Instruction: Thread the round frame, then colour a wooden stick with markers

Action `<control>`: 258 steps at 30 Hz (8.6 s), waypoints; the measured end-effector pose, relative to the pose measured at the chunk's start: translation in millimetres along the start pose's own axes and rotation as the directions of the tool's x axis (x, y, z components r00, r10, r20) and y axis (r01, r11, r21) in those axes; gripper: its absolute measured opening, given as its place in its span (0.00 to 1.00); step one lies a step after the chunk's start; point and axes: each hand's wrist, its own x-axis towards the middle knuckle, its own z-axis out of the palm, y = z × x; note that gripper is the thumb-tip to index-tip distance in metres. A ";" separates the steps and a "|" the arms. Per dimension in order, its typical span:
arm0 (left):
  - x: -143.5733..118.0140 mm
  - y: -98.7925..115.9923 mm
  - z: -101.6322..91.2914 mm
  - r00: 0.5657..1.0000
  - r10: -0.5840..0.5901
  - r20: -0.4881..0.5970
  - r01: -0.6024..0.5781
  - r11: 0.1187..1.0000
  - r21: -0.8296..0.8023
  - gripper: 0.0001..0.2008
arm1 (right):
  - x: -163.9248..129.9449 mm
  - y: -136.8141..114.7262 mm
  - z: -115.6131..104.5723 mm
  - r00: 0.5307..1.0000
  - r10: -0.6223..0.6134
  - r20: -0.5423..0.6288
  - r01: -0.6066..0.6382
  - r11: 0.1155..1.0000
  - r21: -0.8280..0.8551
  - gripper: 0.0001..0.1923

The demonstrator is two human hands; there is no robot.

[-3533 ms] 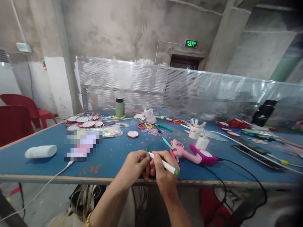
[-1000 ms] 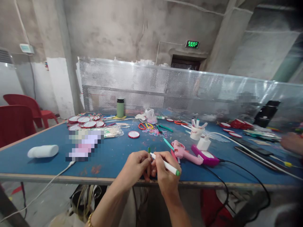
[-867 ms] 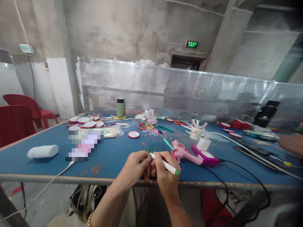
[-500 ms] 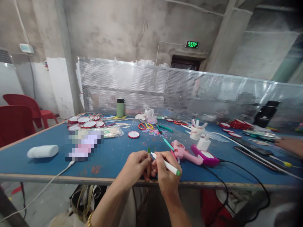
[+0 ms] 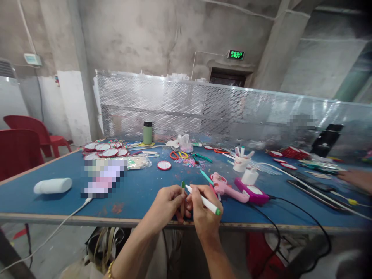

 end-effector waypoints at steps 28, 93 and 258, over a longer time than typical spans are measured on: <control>-1.6 2.2 0.7 1.000 0.000 -0.008 0.000 1.000 0.012 0.08 | 3.2 2.4 0.6 0.996 -0.088 -0.005 0.087 0.991 -0.097 0.12; -3.0 3.4 0.6 1.000 -0.014 0.013 0.015 0.999 -0.029 0.10 | 2.7 1.9 1.3 0.998 -0.060 -0.006 0.060 0.997 -0.057 0.13; -0.5 1.6 0.9 0.998 -0.014 -0.059 0.014 1.000 0.006 0.09 | 0.1 0.1 0.5 1.000 -0.014 0.010 0.014 0.998 -0.067 0.14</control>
